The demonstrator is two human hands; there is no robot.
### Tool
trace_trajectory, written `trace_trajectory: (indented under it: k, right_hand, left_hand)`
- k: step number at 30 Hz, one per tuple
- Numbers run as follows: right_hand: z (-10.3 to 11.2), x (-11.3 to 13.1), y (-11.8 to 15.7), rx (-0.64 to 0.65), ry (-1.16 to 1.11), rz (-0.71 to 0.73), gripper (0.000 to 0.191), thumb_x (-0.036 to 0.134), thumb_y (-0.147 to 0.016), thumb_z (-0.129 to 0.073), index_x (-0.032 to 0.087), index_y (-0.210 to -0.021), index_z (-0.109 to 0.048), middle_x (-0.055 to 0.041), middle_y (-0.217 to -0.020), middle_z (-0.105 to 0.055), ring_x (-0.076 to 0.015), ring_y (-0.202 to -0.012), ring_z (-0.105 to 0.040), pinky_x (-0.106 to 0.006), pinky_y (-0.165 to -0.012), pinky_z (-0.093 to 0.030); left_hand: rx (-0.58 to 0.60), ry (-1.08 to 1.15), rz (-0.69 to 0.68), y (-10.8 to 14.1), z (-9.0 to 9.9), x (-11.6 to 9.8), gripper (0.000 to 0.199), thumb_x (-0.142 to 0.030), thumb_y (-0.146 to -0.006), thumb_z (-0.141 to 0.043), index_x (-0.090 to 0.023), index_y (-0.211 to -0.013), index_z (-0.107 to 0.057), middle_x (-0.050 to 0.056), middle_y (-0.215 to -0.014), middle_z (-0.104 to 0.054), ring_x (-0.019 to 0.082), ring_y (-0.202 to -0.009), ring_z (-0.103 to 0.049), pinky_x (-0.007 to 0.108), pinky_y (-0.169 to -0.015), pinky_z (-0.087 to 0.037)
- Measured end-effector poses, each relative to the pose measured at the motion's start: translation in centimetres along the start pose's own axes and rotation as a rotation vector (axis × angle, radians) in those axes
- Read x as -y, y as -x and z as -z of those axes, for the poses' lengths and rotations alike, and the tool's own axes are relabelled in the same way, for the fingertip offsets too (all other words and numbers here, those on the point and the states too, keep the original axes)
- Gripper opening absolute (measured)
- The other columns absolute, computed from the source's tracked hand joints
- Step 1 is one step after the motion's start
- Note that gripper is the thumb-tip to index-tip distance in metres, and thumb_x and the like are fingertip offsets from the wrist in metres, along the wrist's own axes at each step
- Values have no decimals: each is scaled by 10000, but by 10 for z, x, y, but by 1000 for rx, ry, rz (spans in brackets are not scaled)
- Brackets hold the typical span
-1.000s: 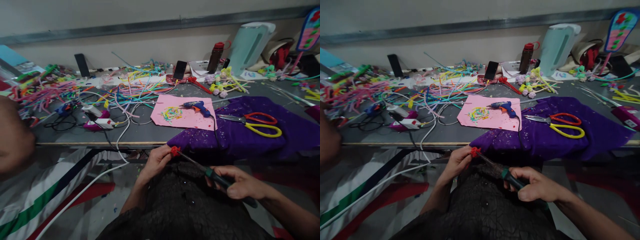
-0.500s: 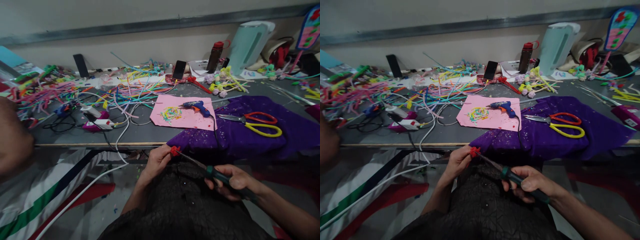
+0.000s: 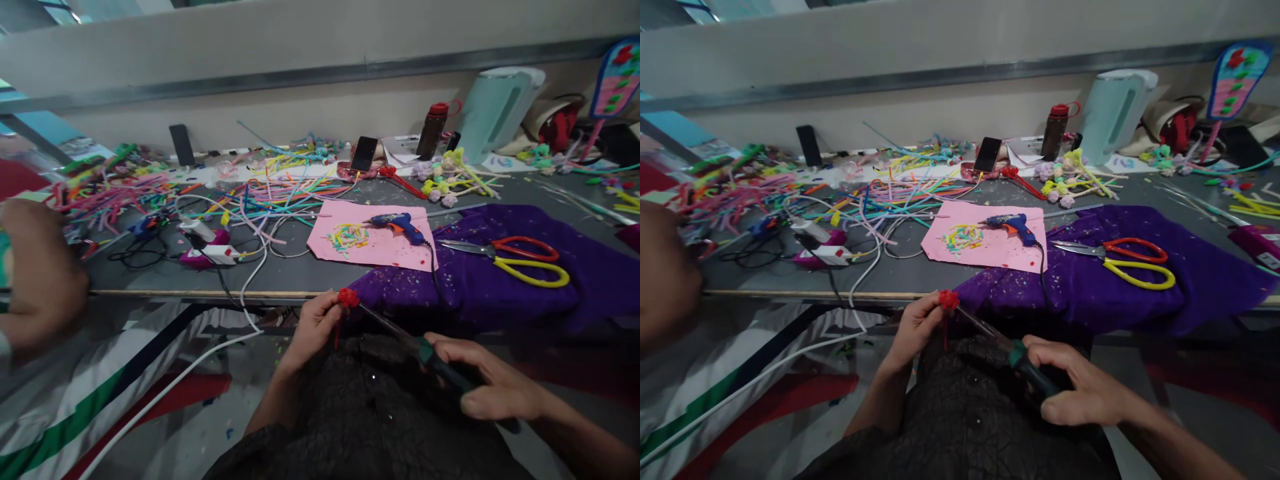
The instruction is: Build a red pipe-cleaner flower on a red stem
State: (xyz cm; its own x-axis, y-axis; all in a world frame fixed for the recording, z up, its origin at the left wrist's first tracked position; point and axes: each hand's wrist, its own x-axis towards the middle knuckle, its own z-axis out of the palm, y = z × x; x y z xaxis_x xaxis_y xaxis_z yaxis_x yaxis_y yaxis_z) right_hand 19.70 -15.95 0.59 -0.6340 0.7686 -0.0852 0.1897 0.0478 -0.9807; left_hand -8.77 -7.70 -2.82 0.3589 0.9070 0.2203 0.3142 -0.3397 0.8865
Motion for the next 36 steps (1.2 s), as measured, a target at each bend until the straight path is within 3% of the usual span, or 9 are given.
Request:
trace_trajectory:
  k: [3, 7, 13, 24, 36]
  right_hand:
    - [1, 3, 10, -52, 172, 11, 316, 495, -699, -593, 201, -805, -546, -51, -871, -515, -236, -848, -509, -338, -721, -416]
    - [-3, 1, 15, -126, 311, 48, 232, 411, -716, -608, 208, -804, -541, -58, -860, -532, -237, -828, -532, -337, -706, -435]
    - [-9, -1, 8, -171, 392, 54, 181, 282, -662, -639, 213, -806, -556, -60, -899, -559, -242, -850, -553, -322, -688, -458]
    - [-14, 5, 8, -106, 510, 10, 201, 175, -633, -631, 210, -783, -502, -50, -908, -537, -219, -841, -540, -311, -677, -455]
    - [-14, 5, 2, -92, 556, -37, 190, 175, -657, -599, 197, -792, -468, -38, -902, -494, -192, -834, -519, -329, -737, -447]
  left_hand:
    - [-11, 53, 27, 1, 2, -2, 253, -314, -848, -451, -141, -754, -609, 23, -707, -581, 135, -666, -508, 241, -625, -391]
    - [-46, 8, 0, 2, 1, -3, 217, -295, -829, -488, -151, -769, -640, 24, -723, -623, 148, -703, -538, 261, -687, -401]
    - [-76, -7, -19, 2, 0, 0, 181, -280, -798, -534, -166, -816, -673, 25, -757, -653, 147, -710, -557, 260, -689, -419]
    - [-154, 17, -49, 2, -2, -1, 80, -220, -733, -607, -174, -740, -672, 30, -749, -677, 163, -747, -603, 286, -730, -449]
    - [-98, -56, -70, 3, -3, -3, 91, -237, -752, -604, -172, -741, -665, 35, -741, -672, 169, -780, -611, 279, -746, -453]
